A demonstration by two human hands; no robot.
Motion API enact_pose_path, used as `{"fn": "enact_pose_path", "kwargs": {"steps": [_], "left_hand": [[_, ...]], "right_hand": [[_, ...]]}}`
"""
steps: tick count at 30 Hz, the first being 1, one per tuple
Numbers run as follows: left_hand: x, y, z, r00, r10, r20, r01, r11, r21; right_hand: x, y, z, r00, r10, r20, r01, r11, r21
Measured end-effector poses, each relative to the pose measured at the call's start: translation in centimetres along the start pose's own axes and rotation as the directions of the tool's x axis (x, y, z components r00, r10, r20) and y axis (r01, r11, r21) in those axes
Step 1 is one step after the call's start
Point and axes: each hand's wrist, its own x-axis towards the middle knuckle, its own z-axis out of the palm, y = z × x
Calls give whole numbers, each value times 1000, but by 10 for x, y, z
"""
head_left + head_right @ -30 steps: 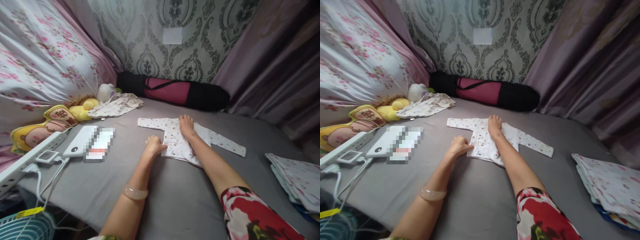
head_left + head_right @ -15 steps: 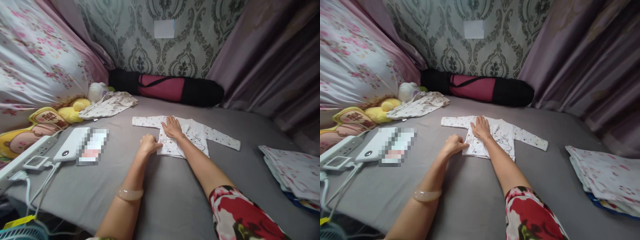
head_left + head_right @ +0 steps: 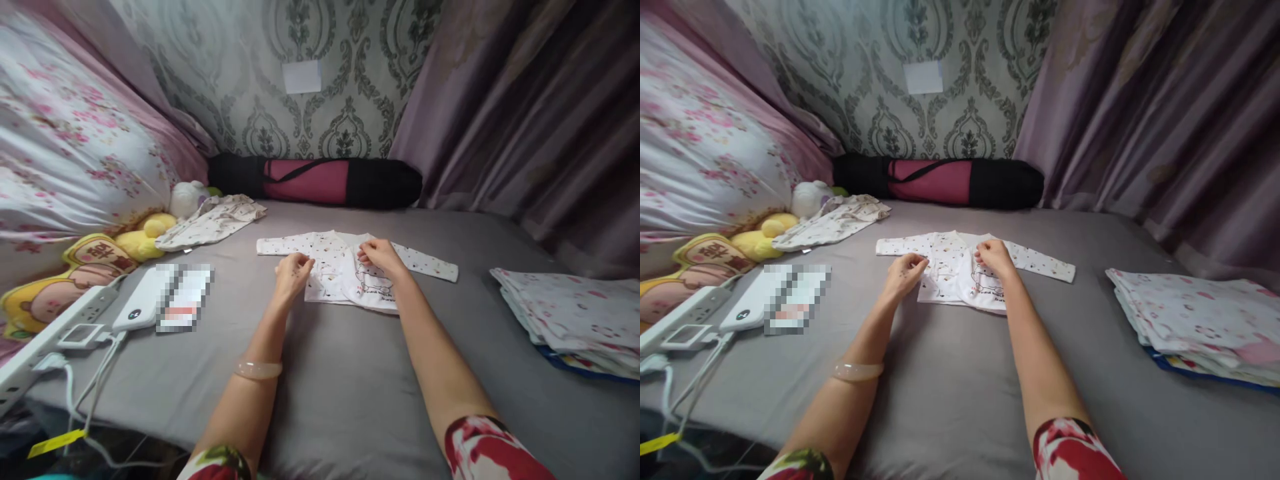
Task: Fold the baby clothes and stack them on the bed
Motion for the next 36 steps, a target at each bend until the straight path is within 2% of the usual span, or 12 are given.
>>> {"fn": "enact_pose_path", "kwargs": {"steps": [4, 6, 10, 13, 18, 24, 29, 36], "left_hand": [[3, 25, 10, 985, 90, 145, -97, 994, 43], [10, 40, 17, 973, 99, 207, -122, 987, 101], [32, 68, 36, 967, 23, 253, -80, 973, 216], [48, 80, 52, 964, -66, 259, -15, 954, 299], [63, 84, 73, 951, -170, 258, 63, 924, 378], [65, 84, 78, 938, -239, 250, 124, 907, 403], [61, 85, 78, 950, -188, 249, 92, 930, 355], [55, 81, 69, 970, -111, 216, 83, 988, 133]], "right_hand": [[-4, 21, -19, 998, 11, -59, -23, 978, -208], [-1, 27, -27, 999, 24, -43, -35, 962, -270], [1, 34, -36, 997, 69, 37, -54, 947, -316], [1, 39, -38, 990, 82, 116, -38, 940, -338], [6, 47, -38, 983, 95, 155, -36, 937, -348], [7, 47, -39, 985, 85, 152, -23, 928, -372], [6, 46, -39, 986, 73, 148, -12, 926, -378], [9, 51, -36, 990, 55, 133, 1, 921, -389]]}}
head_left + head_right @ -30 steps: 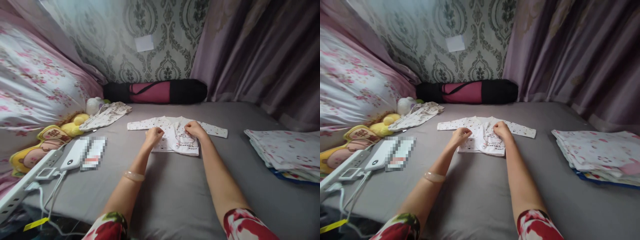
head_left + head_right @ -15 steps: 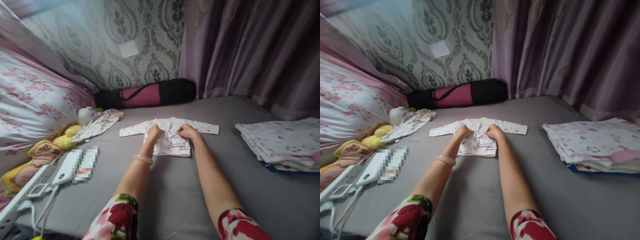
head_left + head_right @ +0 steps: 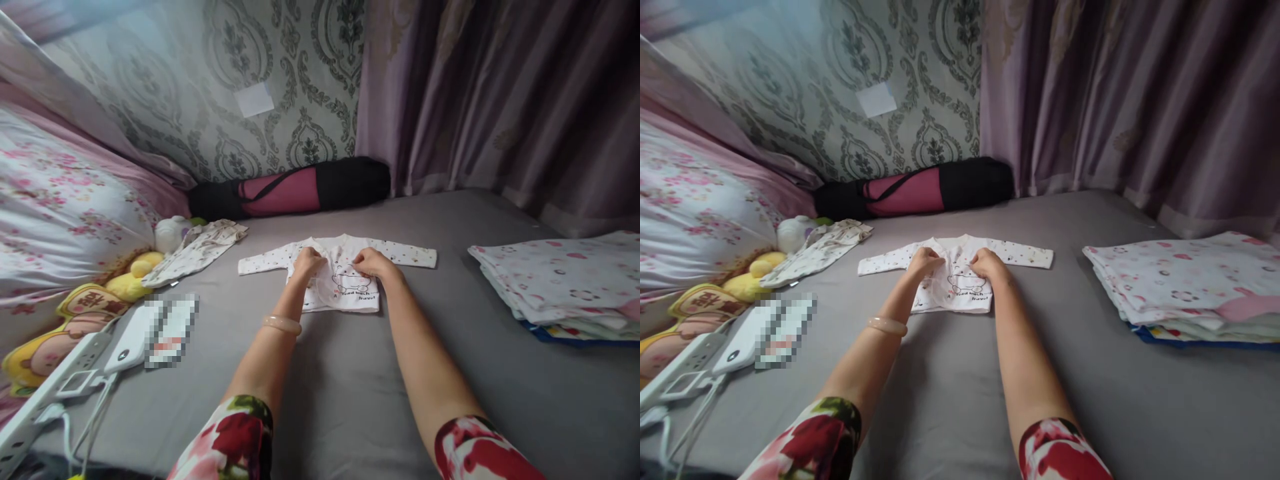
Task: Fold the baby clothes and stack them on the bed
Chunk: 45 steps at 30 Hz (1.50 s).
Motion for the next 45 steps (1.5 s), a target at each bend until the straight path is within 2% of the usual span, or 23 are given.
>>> {"fn": "enact_pose_path", "kwargs": {"steps": [7, 13, 16, 18, 20, 23, 25, 29, 32, 36, 42, 45], "left_hand": [[1, -14, -1, 996, 42, -74, -39, 998, 39], [-3, -18, 5, 994, 99, -51, -87, 976, 197], [-13, -13, 4, 984, 158, -88, -121, 937, 326], [-25, -8, 3, 963, 228, -145, -149, 896, 418], [-40, -5, 5, 925, 346, -154, -236, 844, 481], [-62, -9, 16, 836, 548, -19, -470, 734, 490], [-72, -16, 28, 807, 586, 68, -543, 694, 473], [-80, -34, 51, 850, 518, 93, -497, 733, 464], [-82, -39, 58, 865, 499, 62, -467, 753, 464], [-87, -38, 56, 875, 482, 44, -450, 777, 440], [-91, -40, 48, 870, 484, 94, -483, 796, 365], [-91, -40, 44, 872, 476, 116, -485, 805, 341]], "right_hand": [[-8, -3, -3, 999, -21, -50, 16, 995, -99], [-19, -12, -8, 999, -38, -27, 31, 977, -212], [-22, -16, -10, 1000, -23, -13, 19, 970, -240], [-23, -20, -10, 998, -44, -41, 32, 967, -253], [-24, -25, -6, 990, -110, -93, 80, 956, -283], [-23, -33, 8, 971, -219, -91, 172, 916, -362], [-22, -37, 21, 967, -248, -59, 202, 888, -414], [-17, -40, 44, 981, -192, -37, 154, 875, -458], [-10, -40, 50, 989, -149, -25, 122, 884, -451], [8, -42, 47, 989, -141, -43, 107, 887, -449], [42, -41, 33, 993, -118, -32, 88, 874, -479], [48, -34, 33, 980, -184, -78, 122, 860, -496]]}}
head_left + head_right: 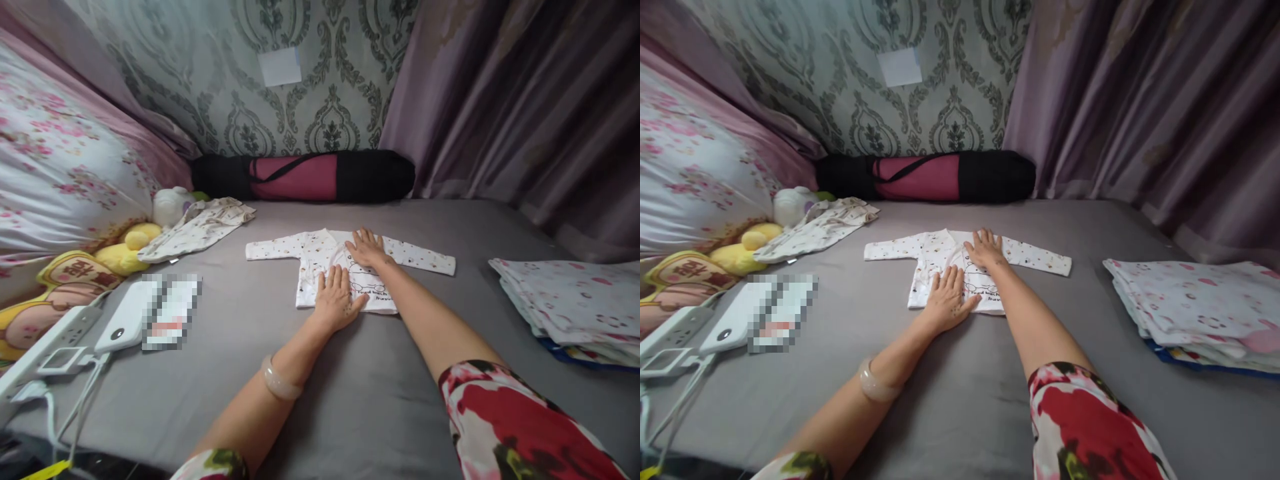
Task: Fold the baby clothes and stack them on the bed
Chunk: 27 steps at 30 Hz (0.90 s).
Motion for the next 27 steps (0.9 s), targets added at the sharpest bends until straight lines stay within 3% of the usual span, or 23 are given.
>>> {"fn": "enact_pose_path", "kwargs": {"steps": [4, 6, 10, 14, 20, 27], "left_hand": [[2, -1, -2, 1000, -18, 14, 19, 999, -27], [2, -2, -1, 1000, -20, 0, 20, 999, -29], [1, -7, 1, 1000, -2, -19, 1, 999, -32], [0, -11, -1, 1000, 4, -9, -4, 998, -69], [-1, -15, -6, 998, 29, -48, -33, 996, -83], [-8, -20, -14, 990, 61, -127, -71, 994, -79]], "right_hand": [[-5, 5, 9, 983, -64, -172, 64, 998, -3], [-8, 6, 11, 977, -96, -189, 99, 995, 6], [-19, 6, 10, 974, -198, -107, 197, 980, -17], [-45, 4, 10, 976, -211, -47, 209, 977, -37], [-96, 0, 12, 968, -249, -29, 246, 966, -79], [-138, -1, 11, 939, -345, -13, 343, 936, -85]]}}
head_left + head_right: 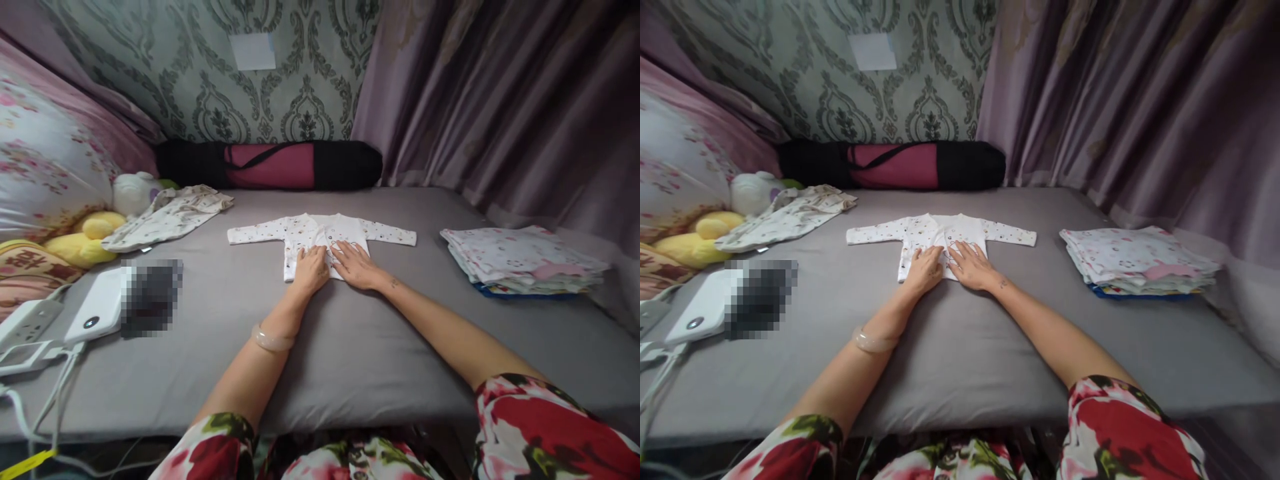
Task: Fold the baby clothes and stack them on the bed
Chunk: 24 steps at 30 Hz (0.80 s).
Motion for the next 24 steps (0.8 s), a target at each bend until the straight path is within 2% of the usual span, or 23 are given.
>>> {"fn": "enact_pose_path", "kwargs": {"steps": [8, 11, 14, 15, 17, 19, 21, 24], "left_hand": [[-6, -3, 1, 998, 61, -4, -60, 996, 71], [-18, -10, -5, 991, 134, -5, -132, 985, 114], [-36, -24, -16, 983, 174, -63, -165, 978, 127], [-41, -30, -20, 986, 142, -91, -130, 984, 125], [-49, -40, -28, 989, -12, -147, 28, 994, 107], [-52, -49, -31, 957, -221, -187, 239, 967, 83], [-52, -54, -32, 909, -370, -191, 388, 919, 65], [-49, -56, -28, 885, -438, -160, 450, 891, 53]], "right_hand": [[-45, -12, -5, 996, -89, 32, 88, 996, 24], [-67, -16, -5, 990, -135, 39, 133, 990, 51], [-85, -19, -12, 988, -152, 38, 150, 987, 55], [-88, -21, -16, 987, -154, 35, 152, 987, 49], [-88, -26, -26, 988, -153, 33, 152, 988, 31], [-78, -35, -36, 990, -138, 25, 138, 990, 20], [-59, -47, -41, 989, -146, -12, 146, 989, 27], [-26, -68, -35, 958, -259, -122, 264, 964, 26]]}}
